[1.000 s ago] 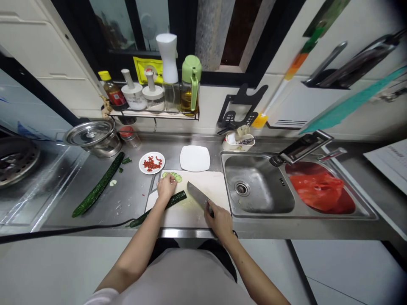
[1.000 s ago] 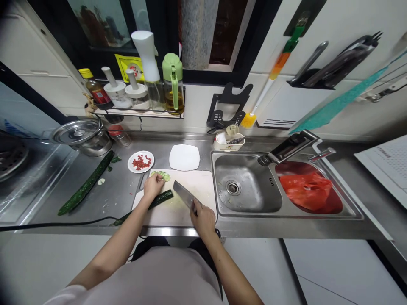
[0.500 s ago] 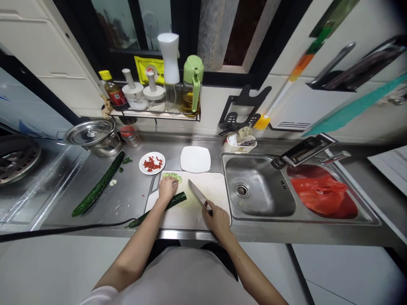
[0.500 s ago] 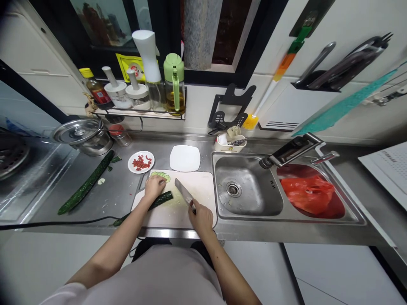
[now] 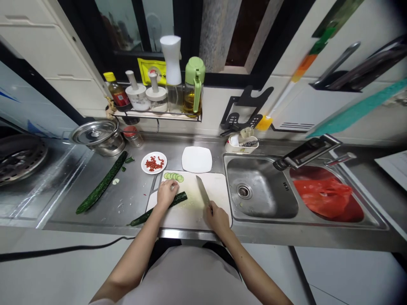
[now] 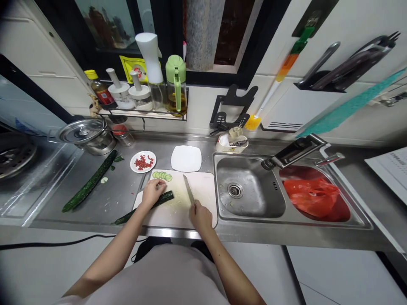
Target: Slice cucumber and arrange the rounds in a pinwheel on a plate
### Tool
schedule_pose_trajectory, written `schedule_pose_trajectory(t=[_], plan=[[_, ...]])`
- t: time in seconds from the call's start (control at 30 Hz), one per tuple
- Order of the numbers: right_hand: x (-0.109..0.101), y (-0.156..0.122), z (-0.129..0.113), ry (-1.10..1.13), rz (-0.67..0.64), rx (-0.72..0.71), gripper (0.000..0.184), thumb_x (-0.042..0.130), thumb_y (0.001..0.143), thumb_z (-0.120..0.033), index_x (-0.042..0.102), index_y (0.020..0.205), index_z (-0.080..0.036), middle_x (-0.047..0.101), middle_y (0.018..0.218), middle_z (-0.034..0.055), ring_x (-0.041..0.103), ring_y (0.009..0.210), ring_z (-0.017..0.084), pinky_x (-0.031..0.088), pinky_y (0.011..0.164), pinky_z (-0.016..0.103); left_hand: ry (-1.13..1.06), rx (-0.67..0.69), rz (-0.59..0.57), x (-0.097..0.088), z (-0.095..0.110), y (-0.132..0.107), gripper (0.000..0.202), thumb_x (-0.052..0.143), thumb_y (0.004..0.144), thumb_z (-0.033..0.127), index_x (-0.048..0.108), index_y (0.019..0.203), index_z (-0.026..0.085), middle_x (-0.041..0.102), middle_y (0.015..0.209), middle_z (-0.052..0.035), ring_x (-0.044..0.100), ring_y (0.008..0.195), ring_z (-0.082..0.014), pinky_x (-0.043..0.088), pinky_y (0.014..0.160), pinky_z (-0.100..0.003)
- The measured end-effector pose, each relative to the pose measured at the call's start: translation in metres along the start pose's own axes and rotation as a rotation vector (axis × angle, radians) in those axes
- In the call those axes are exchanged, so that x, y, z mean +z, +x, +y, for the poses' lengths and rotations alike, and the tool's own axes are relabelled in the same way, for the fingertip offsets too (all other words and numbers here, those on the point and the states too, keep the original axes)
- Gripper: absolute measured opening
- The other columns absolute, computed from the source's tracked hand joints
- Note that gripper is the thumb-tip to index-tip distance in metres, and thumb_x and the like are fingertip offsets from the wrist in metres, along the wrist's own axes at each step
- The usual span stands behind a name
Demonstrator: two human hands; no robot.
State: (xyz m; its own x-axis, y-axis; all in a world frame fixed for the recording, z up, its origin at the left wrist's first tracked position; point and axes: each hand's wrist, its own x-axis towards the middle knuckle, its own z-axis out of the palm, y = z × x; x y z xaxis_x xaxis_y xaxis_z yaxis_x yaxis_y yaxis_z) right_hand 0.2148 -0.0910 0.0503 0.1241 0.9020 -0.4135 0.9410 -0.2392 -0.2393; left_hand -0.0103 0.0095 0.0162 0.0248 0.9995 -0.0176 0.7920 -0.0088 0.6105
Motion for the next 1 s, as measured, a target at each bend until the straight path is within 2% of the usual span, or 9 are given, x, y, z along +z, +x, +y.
schedule_pose_trajectory(t=[0.2,0.37,0.6,1.0], plan=[[-0.004,0.007,-0.006,0.015,-0.041,-0.023,0.028,0.034,0.096,-0.029,0.057,0.111,-0.021,0.071,0.091,0.0056,0.065,0.084,0.019,0.031,0.063,0.025,-0.012,0.077,-0.003,-0.001,-0.001,-0.026,0.017,0.054,0.086,0.032,0.069,0.088,0.024,0.070,0.095,-0.0049,0.059,0.094,-0.0223,0.042,0.090,-0.036],[-0.007,0.004,-0.014,0.078,-0.044,-0.037,0.028,0.034,0.096,-0.027,0.051,0.118,-0.020,0.071,0.093,0.0056,0.065,0.084,0.019,0.029,0.062,0.026,-0.005,0.133,-0.030,0.002,0.000,-0.035,0.019,0.054,0.088,0.034,0.069,0.093,0.024,0.070,0.100,-0.0053,0.059,0.098,-0.0229,0.041,0.092,-0.037],[-0.003,-0.002,-0.020,0.093,-0.061,-0.065,0.028,0.032,0.097,-0.028,0.052,0.114,-0.019,0.070,0.093,0.0064,0.064,0.085,0.019,0.027,0.062,0.026,0.019,0.202,-0.079,0.008,0.000,-0.039,0.020,0.054,0.089,0.033,0.070,0.096,0.025,0.070,0.102,-0.0059,0.060,0.100,-0.0222,0.042,0.092,-0.037],[-0.004,0.013,-0.020,0.085,-0.111,-0.150,0.027,0.033,0.097,-0.025,0.052,0.114,-0.019,0.069,0.095,0.0070,0.061,0.083,0.019,0.028,0.062,0.026,-0.097,0.301,0.005,0.016,-0.009,-0.037,0.016,0.057,0.088,0.031,0.071,0.089,0.022,0.071,0.091,-0.0051,0.063,0.089,-0.0190,0.048,0.085,-0.034]])
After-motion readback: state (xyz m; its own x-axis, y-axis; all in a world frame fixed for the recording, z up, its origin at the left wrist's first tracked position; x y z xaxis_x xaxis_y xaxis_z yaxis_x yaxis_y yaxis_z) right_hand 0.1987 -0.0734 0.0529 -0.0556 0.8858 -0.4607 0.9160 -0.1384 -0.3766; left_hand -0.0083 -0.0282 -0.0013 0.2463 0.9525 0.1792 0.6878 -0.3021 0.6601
